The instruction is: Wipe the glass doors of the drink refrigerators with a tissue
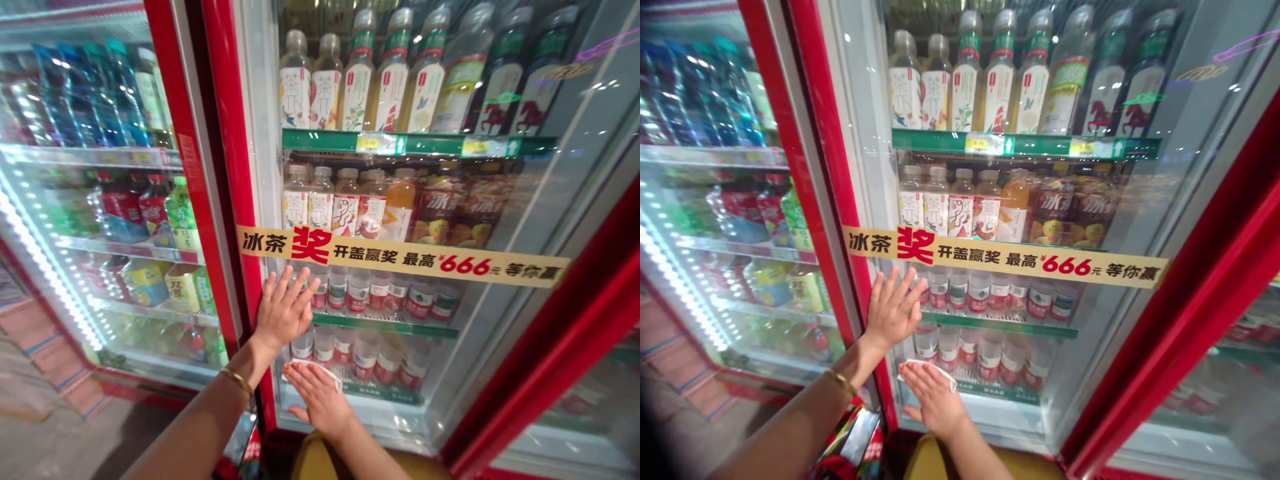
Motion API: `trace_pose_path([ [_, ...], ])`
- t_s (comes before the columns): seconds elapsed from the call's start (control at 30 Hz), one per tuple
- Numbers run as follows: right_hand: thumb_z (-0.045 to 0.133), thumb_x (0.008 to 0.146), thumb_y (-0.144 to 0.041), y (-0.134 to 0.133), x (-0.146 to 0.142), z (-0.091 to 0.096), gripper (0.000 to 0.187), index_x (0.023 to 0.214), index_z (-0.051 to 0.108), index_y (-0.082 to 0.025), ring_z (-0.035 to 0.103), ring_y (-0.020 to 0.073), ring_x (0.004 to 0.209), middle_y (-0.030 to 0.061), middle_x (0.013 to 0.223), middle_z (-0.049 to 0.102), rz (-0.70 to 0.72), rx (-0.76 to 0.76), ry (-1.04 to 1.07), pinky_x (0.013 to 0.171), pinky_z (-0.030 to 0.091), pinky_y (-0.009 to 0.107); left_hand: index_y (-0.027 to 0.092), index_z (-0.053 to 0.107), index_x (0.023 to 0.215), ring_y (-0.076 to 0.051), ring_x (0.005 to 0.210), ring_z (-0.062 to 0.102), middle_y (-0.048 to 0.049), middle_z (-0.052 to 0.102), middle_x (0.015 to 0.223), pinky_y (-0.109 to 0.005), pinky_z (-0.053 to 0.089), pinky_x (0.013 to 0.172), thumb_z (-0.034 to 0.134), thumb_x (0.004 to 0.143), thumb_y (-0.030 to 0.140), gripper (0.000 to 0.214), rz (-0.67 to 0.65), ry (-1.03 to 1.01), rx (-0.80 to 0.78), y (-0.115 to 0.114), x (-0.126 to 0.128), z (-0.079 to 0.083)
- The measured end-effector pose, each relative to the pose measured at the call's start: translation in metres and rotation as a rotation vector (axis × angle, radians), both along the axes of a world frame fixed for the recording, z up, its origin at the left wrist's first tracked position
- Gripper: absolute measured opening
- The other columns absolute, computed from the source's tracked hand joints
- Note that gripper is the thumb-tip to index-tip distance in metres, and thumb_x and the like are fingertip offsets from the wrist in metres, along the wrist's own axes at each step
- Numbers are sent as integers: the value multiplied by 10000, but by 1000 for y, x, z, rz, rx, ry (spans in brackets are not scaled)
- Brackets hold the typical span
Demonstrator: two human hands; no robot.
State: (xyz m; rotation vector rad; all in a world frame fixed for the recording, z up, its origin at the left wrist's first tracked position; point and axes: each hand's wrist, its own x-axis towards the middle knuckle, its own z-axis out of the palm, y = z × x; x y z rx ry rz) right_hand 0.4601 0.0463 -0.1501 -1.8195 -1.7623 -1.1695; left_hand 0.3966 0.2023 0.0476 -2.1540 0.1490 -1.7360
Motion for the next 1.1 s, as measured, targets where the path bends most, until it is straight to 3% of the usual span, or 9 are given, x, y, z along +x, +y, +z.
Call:
trace_pose_path([
  [0.13,587,1069,-411,-78,42,-10,647,1686,409,-333,375,161,1626,-31,1626,595,-101,27,10,1354,202,325,277,341,1694,-251,1697,196,-25,410,1719,-490,136,1425,588,954,236,781,-2,-6,4,-1,1,-1],
  [0.23,477,1100,-371,-151,95,27,759,1763,130,-246,107,358,1717,127,1815,250,-412,350,198,1350,120,691,279,351,1691,-258,1698,192,-15,373,1738,-498,133,1425,573,958,240,766,-4,-7,-9,-1,2,-3],
  [0.3,354,1119,-418,-166,112,59,785,1754,-49,-191,-88,430,1704,162,1844,-57,-596,653,413,1289,52,838,286,348,1692,-259,1700,182,-11,367,1742,-501,129,1426,561,962,243,762,-1,0,-14,0,2,-5],
  [0.43,357,1115,-415,-95,79,85,813,1749,-96,-183,-157,425,1695,155,1831,-151,-593,785,528,1286,-22,838,283,328,1700,-264,1702,169,-19,356,1745,-514,128,1425,548,961,237,773,20,22,-10,1,1,-5],
  [0.53,447,1107,-360,-11,18,55,797,1757,44,-138,-85,324,1721,151,1838,71,-260,308,343,1361,0,676,276,306,1706,-268,1704,163,-27,333,1752,-518,123,1424,559,953,224,796,38,37,2,2,-1,-4],
  [0.67,521,1089,-525,28,-23,2,693,1701,378,-233,421,133,1595,-12,1671,547,147,-132,149,1296,305,263,276,281,1713,-266,1706,149,-25,312,1760,-510,105,1425,576,944,209,826,52,46,19,2,-2,-3],
  [0.83,581,1062,-372,-57,37,11,692,1711,343,-326,531,105,1501,-69,1608,609,77,-167,101,1292,277,236,272,305,1705,-270,1704,169,-19,295,1765,-509,113,1426,579,945,206,811,39,33,10,1,-2,-2],
  [1.0,504,1079,-357,-177,131,93,765,1760,159,-303,102,327,1720,77,1824,248,-518,378,112,1365,68,666,300,364,1682,-243,1703,184,16,300,1769,-486,109,1430,597,944,186,782,-18,-2,-30,0,2,-3],
  [1.1,340,1106,-392,-212,159,104,764,1767,6,-204,-69,408,1713,146,1854,-48,-668,622,270,1310,81,808,311,365,1682,-238,1701,191,27,295,1774,-484,113,1430,603,942,180,788,-23,-13,-32,0,3,-4],
])
